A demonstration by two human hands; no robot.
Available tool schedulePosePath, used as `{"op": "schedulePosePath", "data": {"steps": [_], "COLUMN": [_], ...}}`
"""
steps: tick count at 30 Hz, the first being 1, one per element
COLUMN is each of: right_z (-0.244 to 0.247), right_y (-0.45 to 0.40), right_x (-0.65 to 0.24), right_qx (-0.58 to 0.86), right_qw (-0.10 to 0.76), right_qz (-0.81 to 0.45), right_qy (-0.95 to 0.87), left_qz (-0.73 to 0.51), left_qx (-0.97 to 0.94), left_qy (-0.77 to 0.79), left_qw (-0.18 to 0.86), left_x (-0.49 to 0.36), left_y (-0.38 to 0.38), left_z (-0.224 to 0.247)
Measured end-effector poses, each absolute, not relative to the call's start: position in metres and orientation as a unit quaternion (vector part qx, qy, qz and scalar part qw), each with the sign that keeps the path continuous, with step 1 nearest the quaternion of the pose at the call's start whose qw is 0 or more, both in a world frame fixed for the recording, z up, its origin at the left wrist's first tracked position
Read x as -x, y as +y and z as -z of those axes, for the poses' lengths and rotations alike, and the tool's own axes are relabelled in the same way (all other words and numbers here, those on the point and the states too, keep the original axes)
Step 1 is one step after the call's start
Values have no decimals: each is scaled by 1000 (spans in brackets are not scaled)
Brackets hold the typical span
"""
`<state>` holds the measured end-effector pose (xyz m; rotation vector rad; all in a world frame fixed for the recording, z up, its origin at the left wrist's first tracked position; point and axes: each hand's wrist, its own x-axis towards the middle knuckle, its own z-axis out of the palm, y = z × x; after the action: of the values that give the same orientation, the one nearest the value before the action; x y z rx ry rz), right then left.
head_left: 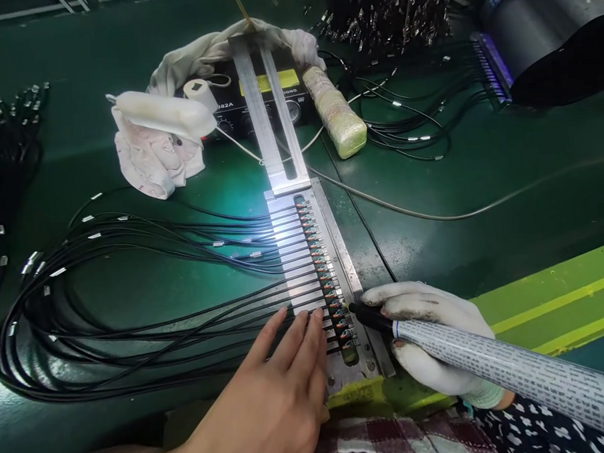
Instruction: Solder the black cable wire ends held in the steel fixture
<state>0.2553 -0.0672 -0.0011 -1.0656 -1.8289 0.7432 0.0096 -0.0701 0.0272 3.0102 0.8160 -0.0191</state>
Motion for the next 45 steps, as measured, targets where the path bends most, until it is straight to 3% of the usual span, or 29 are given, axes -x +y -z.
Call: {"op": "schedulePosePath", "data": {"steps": [45], "right_z": [-2], "right_y": [-65], "right_x": [-255], "right_qx": [428], "right_qw": [440], "right_qz": [-289], "right_qy": [-735], "left_qz": [5], "left_qx": [-962], "left_qy": [269], "left_qw": [32], "left_x": [-12], "left_y": [-66], "left_z": [-31]}}
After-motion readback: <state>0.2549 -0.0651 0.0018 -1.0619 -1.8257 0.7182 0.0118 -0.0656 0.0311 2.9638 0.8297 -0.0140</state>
